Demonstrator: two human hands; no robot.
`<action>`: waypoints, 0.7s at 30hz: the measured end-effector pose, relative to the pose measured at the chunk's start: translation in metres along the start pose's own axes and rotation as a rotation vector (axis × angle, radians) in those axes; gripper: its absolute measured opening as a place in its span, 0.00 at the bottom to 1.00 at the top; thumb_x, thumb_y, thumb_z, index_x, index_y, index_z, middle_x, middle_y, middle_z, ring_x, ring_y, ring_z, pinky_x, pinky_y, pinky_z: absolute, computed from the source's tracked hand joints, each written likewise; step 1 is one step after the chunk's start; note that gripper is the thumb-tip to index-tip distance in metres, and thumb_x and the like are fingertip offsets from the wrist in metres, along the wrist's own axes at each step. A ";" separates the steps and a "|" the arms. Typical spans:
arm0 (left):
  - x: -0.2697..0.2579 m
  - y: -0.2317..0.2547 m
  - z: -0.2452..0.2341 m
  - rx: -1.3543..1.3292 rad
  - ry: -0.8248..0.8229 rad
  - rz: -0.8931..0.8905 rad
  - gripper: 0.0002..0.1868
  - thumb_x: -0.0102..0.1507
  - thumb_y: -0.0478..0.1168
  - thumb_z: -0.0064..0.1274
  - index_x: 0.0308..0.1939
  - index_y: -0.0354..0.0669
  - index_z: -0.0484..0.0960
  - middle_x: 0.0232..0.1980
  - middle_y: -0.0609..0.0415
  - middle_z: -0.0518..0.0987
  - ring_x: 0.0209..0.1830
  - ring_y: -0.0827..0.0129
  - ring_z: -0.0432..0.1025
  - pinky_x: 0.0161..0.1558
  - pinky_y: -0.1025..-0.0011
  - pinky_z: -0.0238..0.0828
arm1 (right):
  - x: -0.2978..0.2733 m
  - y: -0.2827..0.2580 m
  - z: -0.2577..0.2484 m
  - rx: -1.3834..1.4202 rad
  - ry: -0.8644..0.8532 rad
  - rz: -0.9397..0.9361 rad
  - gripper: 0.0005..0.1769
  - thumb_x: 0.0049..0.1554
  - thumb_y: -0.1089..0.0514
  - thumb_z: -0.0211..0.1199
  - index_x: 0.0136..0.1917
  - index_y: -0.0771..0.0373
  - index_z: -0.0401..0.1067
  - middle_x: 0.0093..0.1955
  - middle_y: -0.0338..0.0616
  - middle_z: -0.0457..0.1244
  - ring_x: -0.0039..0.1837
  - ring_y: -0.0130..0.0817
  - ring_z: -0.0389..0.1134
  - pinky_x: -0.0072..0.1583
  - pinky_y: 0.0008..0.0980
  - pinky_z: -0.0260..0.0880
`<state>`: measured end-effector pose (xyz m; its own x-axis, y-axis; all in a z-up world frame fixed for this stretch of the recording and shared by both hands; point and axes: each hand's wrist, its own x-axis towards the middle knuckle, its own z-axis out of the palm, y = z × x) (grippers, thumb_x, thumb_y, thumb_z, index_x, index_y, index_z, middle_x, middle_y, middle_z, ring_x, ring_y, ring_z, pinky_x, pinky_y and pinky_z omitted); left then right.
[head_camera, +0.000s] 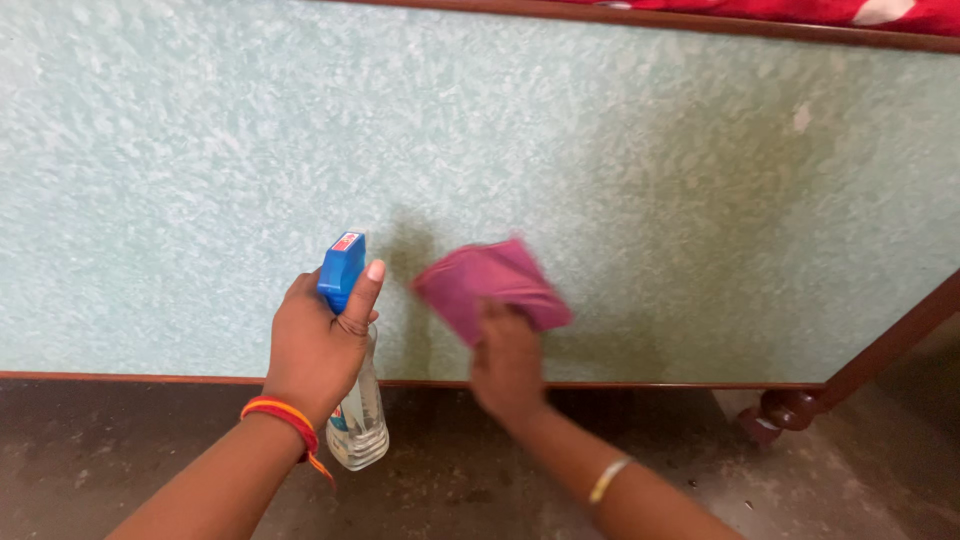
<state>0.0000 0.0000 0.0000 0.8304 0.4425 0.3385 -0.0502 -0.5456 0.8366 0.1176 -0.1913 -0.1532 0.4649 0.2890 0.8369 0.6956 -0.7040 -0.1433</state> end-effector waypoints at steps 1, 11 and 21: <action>0.000 0.000 0.003 0.004 0.002 0.005 0.35 0.62 0.67 0.48 0.36 0.33 0.80 0.35 0.46 0.79 0.34 0.60 0.79 0.41 0.61 0.74 | 0.000 0.020 -0.013 0.004 -0.059 0.139 0.34 0.55 0.63 0.57 0.75 0.65 0.61 0.69 0.57 0.62 0.63 0.53 0.63 0.65 0.51 0.62; -0.010 0.003 0.028 0.024 -0.033 0.003 0.35 0.62 0.66 0.49 0.34 0.32 0.81 0.37 0.45 0.79 0.35 0.58 0.78 0.42 0.60 0.74 | -0.052 0.271 -0.139 -0.141 0.274 0.844 0.40 0.52 0.64 0.55 0.78 0.71 0.59 0.79 0.63 0.57 0.78 0.59 0.59 0.76 0.47 0.57; -0.015 0.004 0.030 0.033 -0.002 0.065 0.33 0.63 0.64 0.51 0.35 0.32 0.80 0.37 0.41 0.76 0.35 0.50 0.74 0.41 0.57 0.71 | -0.080 0.348 -0.093 0.097 0.439 1.171 0.48 0.52 0.62 0.51 0.82 0.75 0.42 0.85 0.63 0.40 0.85 0.56 0.40 0.80 0.42 0.41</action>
<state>0.0037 -0.0305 -0.0147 0.8273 0.4040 0.3903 -0.0855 -0.5961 0.7983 0.2716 -0.5203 -0.2210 0.6217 -0.7302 0.2833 0.0351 -0.3353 -0.9415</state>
